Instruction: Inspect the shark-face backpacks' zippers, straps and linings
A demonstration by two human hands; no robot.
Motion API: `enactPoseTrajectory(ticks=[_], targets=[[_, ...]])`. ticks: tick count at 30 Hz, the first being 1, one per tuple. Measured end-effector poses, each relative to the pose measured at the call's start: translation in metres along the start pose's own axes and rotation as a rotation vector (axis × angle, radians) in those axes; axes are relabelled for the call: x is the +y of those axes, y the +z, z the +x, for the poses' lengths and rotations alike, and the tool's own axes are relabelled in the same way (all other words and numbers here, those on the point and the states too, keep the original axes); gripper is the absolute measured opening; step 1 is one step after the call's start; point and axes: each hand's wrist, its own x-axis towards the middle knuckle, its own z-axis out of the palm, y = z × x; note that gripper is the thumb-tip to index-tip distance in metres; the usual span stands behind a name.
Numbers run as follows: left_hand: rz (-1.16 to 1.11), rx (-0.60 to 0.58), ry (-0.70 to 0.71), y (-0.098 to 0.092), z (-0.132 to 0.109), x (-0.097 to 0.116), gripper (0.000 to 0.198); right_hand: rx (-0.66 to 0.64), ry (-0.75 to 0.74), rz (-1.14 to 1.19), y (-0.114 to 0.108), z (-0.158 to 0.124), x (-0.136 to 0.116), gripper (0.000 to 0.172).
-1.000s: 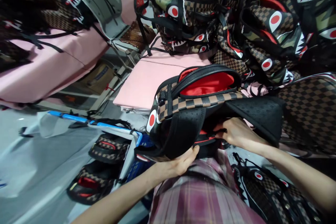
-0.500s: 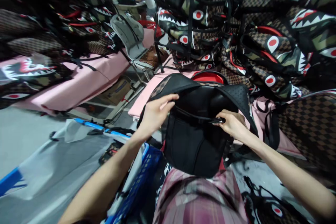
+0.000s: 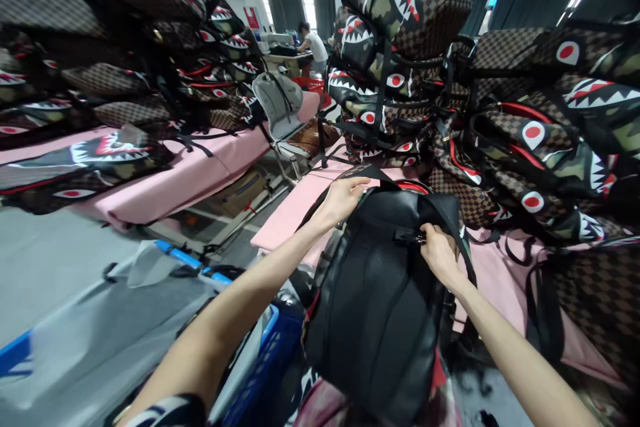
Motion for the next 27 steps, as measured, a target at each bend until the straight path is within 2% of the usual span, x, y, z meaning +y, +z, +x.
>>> enactPoseTrajectory(ticks=[4, 7, 10, 12, 13, 15, 17, 18, 19, 22, 23, 25, 27], targets=[[-0.055, -0.111, -0.109, 0.02, 0.03, -0.036, 0.038, -0.039, -0.048, 0.002, 0.023, 0.013, 0.007, 0.043], [-0.023, -0.115, -0.122, 0.03, 0.036, -0.057, 0.037, -0.049, -0.142, 0.076, 0.03, -0.002, 0.012, 0.049], [0.018, -0.144, -0.088, 0.029, 0.024, -0.063, 0.035, 0.043, -0.306, 0.316, 0.019, -0.03, 0.021, 0.041], [0.015, -0.136, -0.058, 0.022, 0.018, -0.062, 0.033, 0.133, -0.318, 0.457, 0.002, -0.037, 0.032, 0.034], [0.009, -0.095, -0.051, 0.019, 0.019, -0.062, 0.032, 0.181, -0.269, 0.505, -0.008, -0.033, 0.039, 0.03], [0.005, 0.025, -0.063, 0.017, 0.028, -0.065, 0.032, 0.243, -0.075, 0.579, -0.022, -0.01, 0.054, 0.028], [-0.002, 0.058, -0.156, 0.024, 0.041, -0.072, 0.031, 0.211, 0.187, 0.655, -0.025, 0.024, 0.065, 0.036], [-0.014, 0.019, -0.218, 0.031, 0.046, -0.077, 0.03, 0.136, 0.284, 0.702, -0.022, 0.04, 0.068, 0.038], [-0.035, -0.055, -0.288, 0.04, 0.048, -0.081, 0.029, 0.085, 0.303, 0.721, -0.016, 0.052, 0.069, 0.038], [-0.09, -0.208, -0.372, 0.062, 0.039, -0.086, 0.032, -0.062, 0.253, 0.817, 0.005, 0.065, 0.059, 0.036], [-0.145, -0.274, -0.411, 0.065, 0.034, -0.085, 0.036, -0.118, 0.233, 0.87, 0.01, 0.064, 0.055, 0.034], [-0.326, -0.481, -0.539, 0.065, 0.026, -0.08, 0.042, -0.2, 0.232, 0.969, 0.013, 0.063, 0.046, 0.032], [-0.488, -0.66, -0.603, 0.059, 0.021, -0.07, 0.044, -0.178, 0.27, 1.009, 0.008, 0.067, 0.039, 0.031]])
